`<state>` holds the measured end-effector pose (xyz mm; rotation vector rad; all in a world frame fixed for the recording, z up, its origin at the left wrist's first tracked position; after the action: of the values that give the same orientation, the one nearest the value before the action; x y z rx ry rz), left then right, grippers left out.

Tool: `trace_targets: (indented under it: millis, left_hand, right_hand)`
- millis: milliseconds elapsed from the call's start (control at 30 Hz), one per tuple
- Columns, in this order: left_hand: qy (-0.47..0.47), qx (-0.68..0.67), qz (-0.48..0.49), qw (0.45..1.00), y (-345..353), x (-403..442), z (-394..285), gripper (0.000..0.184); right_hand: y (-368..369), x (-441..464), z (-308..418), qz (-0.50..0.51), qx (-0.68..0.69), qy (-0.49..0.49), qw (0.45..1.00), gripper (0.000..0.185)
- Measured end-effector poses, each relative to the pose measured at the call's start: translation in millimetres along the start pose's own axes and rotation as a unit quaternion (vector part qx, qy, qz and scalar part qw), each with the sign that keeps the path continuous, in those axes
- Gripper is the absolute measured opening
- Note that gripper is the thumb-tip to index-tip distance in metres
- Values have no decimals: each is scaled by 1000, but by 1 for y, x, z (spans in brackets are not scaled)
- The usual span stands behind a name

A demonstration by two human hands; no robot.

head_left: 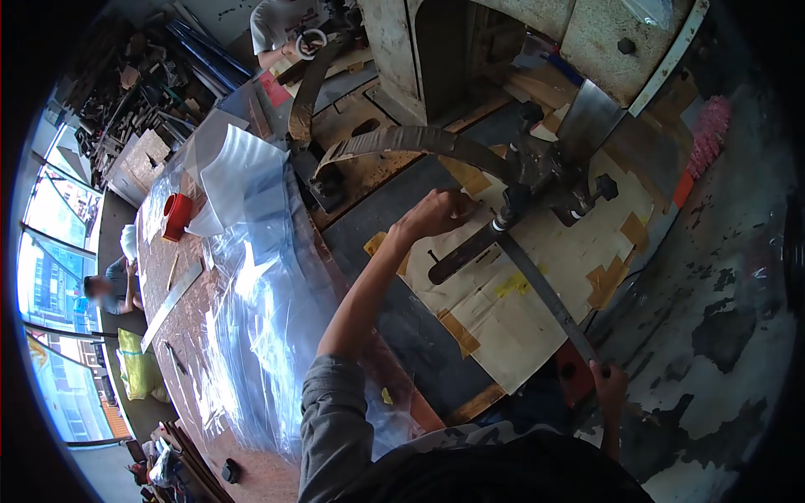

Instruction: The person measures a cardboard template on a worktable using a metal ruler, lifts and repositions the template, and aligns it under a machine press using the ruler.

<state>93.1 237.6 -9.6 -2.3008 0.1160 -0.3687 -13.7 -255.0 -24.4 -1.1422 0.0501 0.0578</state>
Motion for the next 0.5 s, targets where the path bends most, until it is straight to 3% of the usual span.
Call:
trace_targets:
  millis: [233, 333, 500]
  left_hand:
    - [-53, -7, -46, 998, 2, -7, 16, 32]
    - [-97, -44, -23, 994, -8, -3, 1, 33]
    - [-86, -14, -6, 996, -6, -2, 13, 34]
  right_hand:
    - [2, -2, -2, -22, -15, -35, 999, 43]
    - [4, -2, -2, -18, -8, -34, 999, 42]
    - [8, -2, -9, -1, -3, -6, 1000, 41]
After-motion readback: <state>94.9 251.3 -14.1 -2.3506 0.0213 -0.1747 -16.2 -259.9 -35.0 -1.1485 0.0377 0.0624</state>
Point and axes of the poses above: each hand's wrist, its own x-axis towards the middle knuckle, its own y-axis out of the palm, z = x × y, the point moved 3 cm from there along x, towards the middle knuckle, and after that the axes turned 3 degrees about -z, right-handed, at the moved point
